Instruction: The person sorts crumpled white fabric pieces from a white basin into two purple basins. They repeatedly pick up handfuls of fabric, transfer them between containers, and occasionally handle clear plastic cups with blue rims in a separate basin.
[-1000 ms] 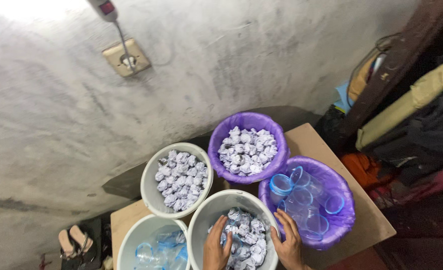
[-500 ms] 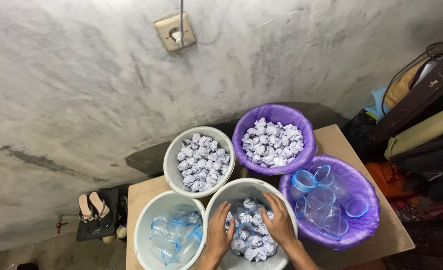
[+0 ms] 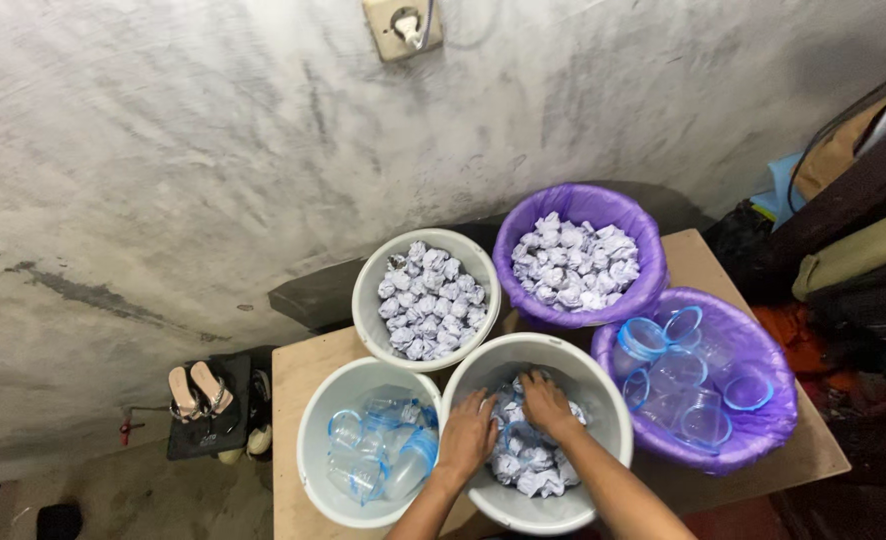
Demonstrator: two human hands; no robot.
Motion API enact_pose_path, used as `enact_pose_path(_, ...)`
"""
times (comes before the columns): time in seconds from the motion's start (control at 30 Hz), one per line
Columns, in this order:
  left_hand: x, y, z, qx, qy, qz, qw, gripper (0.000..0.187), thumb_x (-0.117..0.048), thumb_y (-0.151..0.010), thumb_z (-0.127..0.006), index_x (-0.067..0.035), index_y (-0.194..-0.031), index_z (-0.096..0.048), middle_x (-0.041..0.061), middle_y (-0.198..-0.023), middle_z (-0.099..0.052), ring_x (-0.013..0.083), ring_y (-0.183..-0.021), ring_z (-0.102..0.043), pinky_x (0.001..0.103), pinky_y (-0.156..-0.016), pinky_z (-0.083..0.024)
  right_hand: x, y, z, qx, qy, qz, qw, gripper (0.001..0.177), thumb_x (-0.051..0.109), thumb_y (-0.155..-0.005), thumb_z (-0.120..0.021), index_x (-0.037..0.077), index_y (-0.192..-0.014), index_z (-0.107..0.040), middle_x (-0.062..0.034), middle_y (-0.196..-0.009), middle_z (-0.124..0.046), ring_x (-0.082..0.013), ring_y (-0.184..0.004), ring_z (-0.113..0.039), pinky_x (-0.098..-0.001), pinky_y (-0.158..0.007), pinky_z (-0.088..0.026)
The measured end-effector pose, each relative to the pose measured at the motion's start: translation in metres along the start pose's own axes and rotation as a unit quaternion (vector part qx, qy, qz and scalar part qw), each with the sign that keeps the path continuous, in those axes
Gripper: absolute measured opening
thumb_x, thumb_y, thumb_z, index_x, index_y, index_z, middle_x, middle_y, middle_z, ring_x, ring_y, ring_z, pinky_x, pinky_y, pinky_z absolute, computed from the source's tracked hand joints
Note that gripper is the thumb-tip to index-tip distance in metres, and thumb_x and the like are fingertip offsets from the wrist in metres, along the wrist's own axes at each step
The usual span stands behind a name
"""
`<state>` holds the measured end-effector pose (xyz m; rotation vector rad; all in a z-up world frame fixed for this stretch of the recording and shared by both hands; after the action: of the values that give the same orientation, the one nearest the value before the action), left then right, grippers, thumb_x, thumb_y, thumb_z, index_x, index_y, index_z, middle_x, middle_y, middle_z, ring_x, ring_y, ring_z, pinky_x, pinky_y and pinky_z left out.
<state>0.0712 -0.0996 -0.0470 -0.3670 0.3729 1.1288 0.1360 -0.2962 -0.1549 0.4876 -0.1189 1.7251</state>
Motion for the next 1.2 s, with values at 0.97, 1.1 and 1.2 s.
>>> enact_pose_path(0.97, 0.034, 0.003, -0.073, 0.158, -0.305, -0.045, 0.938, 0.044, -0.022, -0.095, -0.055, 0.000, -0.132, -0.062, 0.026, -0.146, -0.052, 0.0357, -0.123, -0.054, 0.045, -0.103, -0.036, 0.008, -0.007, -0.006, -0.014, -0.024, -0.090, 0.996, 0.033, 0.025, -0.091, -0.058, 0.012, -0.120, -0.067, -0.0191, -0.118, -0.070, -0.0415, -0.110, -0.065, -0.0526, -0.100, -0.050)
enact_pose_path(1.1, 0.040, 0.001, -0.086, 0.248, -0.286, -0.014, 0.925, 0.057, -0.021, -0.095, -0.053, -0.002, -0.148, -0.050, 0.028, -0.158, -0.038, 0.0372, -0.132, -0.048, 0.046, -0.109, -0.030, 0.014, -0.007, -0.001, -0.037, -0.003, -0.083, 0.996, 0.027, 0.019, -0.091, -0.059, 0.012, -0.114, -0.070, -0.0188, -0.113, -0.072, -0.0413, -0.110, -0.065, -0.0520, -0.100, -0.051)
enact_pose_path(1.2, 0.039, -0.004, -0.096, 0.283, -0.261, 0.010, 0.923, 0.056, -0.022, -0.097, -0.052, -0.004, -0.150, -0.048, 0.029, -0.160, -0.034, 0.0387, -0.132, -0.049, 0.048, -0.110, -0.030, 0.015, 0.001, 0.005, -0.081, -0.034, -0.053, 0.995, 0.025, 0.011, -0.091, -0.058, 0.010, -0.113, -0.071, -0.0194, -0.111, -0.072, -0.0412, -0.109, -0.064, -0.0517, -0.098, -0.051)
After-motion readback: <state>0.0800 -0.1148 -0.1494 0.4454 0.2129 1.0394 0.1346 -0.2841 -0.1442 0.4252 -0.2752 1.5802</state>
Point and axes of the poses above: each hand's wrist, its own y-axis away from the middle knuckle, its own z-axis out of the back of the hand, x = y × z, the point moved 1 cm from there along -y, towards the middle knuckle
